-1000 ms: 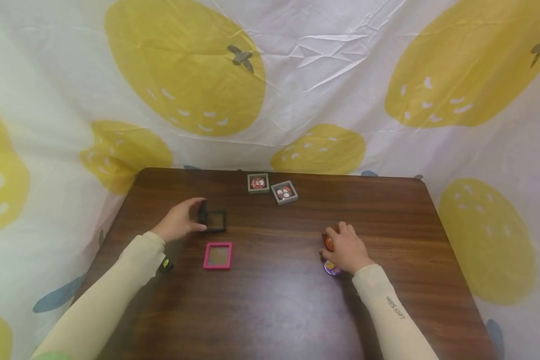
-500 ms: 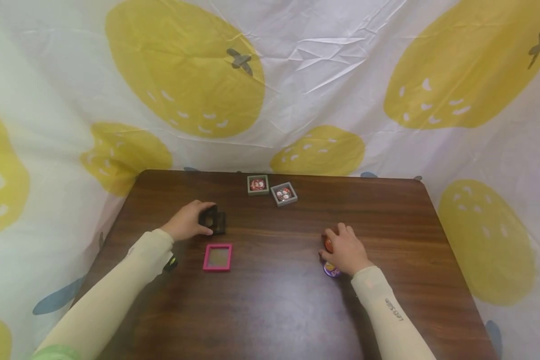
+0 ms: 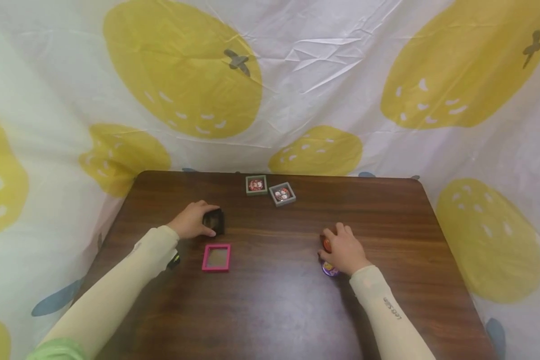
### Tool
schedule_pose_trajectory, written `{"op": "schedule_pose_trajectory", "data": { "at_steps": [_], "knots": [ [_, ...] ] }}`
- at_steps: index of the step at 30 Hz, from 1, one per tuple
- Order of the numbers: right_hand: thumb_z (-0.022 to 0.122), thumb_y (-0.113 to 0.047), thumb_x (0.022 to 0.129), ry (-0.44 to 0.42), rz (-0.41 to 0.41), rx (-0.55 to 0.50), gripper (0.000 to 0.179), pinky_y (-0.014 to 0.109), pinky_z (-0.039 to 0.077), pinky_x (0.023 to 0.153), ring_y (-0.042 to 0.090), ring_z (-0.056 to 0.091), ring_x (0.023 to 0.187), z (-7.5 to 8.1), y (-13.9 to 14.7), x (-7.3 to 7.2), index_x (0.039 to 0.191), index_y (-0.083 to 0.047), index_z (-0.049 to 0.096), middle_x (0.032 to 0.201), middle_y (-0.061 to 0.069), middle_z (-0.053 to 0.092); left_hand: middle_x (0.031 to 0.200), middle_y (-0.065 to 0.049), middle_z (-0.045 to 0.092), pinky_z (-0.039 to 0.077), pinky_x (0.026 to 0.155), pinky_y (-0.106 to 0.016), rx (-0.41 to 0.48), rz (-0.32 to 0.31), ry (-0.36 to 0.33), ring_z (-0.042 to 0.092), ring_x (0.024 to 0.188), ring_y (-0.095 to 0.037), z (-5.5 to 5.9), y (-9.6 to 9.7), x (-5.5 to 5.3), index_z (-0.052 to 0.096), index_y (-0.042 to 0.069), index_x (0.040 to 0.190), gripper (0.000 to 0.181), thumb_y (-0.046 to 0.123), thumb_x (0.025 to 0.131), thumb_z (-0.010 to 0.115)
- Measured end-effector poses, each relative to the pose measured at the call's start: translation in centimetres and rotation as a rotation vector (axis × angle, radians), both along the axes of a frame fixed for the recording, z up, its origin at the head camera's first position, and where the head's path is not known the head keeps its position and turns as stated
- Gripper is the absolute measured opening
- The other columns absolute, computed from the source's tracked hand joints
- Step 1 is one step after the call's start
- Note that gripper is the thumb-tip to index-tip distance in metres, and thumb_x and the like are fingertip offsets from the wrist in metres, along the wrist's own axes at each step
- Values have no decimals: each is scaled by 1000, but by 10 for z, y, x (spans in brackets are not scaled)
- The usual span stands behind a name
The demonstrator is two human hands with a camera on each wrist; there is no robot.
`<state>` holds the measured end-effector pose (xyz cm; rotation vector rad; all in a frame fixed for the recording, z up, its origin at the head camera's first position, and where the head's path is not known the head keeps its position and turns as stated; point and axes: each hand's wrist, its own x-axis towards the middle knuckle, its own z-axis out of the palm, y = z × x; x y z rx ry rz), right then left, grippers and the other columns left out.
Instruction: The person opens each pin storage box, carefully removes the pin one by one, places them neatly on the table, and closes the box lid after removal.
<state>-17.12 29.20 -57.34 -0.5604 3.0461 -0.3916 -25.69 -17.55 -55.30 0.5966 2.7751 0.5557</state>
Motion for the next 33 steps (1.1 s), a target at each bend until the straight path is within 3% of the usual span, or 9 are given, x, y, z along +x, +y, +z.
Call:
{"op": "schedule_pose_trajectory", "data": {
  "at_steps": [11,26,33],
  "knots": [
    [89,-32,89,-14,1,-10,59,59,59,79,43,55,104,0,-5,5,134,0,69,115,24,54,138,-23,60,52,104,-55,-46,-23,28,53,125,-45,-19,-3,0,61,4,153,83,30,83,98],
    [88,-33,90,-20,-4,20,61,58,59,80,42,54,105,0,-2,-1,137,0,67,116,23,53,142,-22,59,50,107,-54,-85,-13,19,51,127,-43,-6,5,-2,60,5,154,82,29,85,97],
    [88,-34,90,-39,-7,19,65,59,58,83,42,53,109,-1,-2,-1,140,2,66,121,25,53,144,-24,56,49,107,-57,-96,-23,-71,50,128,-45,3,9,-4,54,3,157,86,28,87,96]
  ]
}}
